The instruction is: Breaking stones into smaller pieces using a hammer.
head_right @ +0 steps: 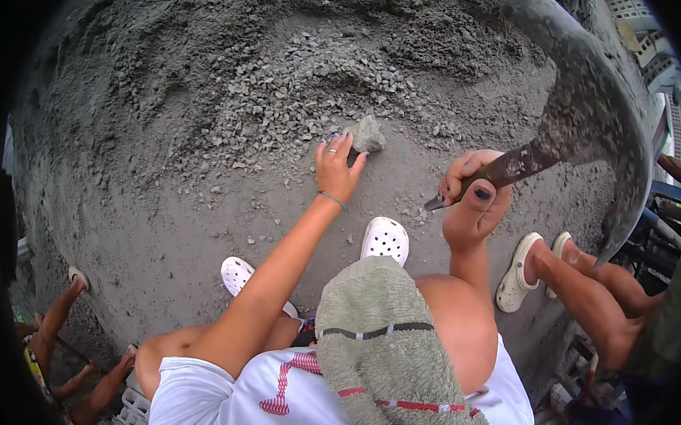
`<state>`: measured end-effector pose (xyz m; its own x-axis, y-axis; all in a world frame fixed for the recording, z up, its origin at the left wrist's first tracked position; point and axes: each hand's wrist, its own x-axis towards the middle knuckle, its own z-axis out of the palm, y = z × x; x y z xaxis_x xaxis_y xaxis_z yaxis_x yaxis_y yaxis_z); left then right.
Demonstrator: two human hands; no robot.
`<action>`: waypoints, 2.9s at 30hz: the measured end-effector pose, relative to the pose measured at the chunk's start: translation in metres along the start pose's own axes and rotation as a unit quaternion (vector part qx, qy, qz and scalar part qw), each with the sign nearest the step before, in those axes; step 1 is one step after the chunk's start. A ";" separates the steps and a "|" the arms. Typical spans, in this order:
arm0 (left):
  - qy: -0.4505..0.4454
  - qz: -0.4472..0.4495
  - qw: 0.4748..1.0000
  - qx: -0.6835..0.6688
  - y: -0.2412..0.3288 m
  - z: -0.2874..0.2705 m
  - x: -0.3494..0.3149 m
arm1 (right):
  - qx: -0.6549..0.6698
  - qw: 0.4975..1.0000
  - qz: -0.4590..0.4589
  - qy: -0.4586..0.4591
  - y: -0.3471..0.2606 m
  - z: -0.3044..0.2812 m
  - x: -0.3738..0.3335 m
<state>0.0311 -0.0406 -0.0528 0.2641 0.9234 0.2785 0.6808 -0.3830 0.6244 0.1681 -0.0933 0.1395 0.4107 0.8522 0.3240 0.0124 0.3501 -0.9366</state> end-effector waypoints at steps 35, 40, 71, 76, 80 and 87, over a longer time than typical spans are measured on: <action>0.018 -0.039 0.999 -0.028 0.010 0.009 0.003 | -0.084 0.995 0.035 0.029 0.042 0.001 -0.013; 0.010 -0.024 0.999 -0.020 0.012 0.011 0.003 | -0.387 0.873 0.283 -0.086 0.146 -0.017 -0.067; 0.025 -0.021 0.999 -0.035 0.017 0.016 0.002 | -0.420 0.899 0.124 -0.032 0.088 -0.028 -0.071; 0.023 -0.059 0.997 -0.035 0.012 0.014 0.000 | -0.293 0.890 0.349 -0.031 0.089 -0.030 -0.063; 0.026 -0.064 0.997 -0.038 0.006 0.009 0.001 | -0.142 0.964 0.223 0.012 0.007 -0.008 -0.015; 0.012 -0.048 0.998 -0.029 0.006 0.011 0.006 | -0.321 0.937 0.129 -0.055 0.082 -0.037 -0.075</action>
<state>0.0444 -0.0373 -0.0556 0.1828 0.9553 0.2325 0.6606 -0.2945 0.6906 0.1721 -0.1430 0.0335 0.3803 0.9232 0.0552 0.4856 -0.1485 -0.8615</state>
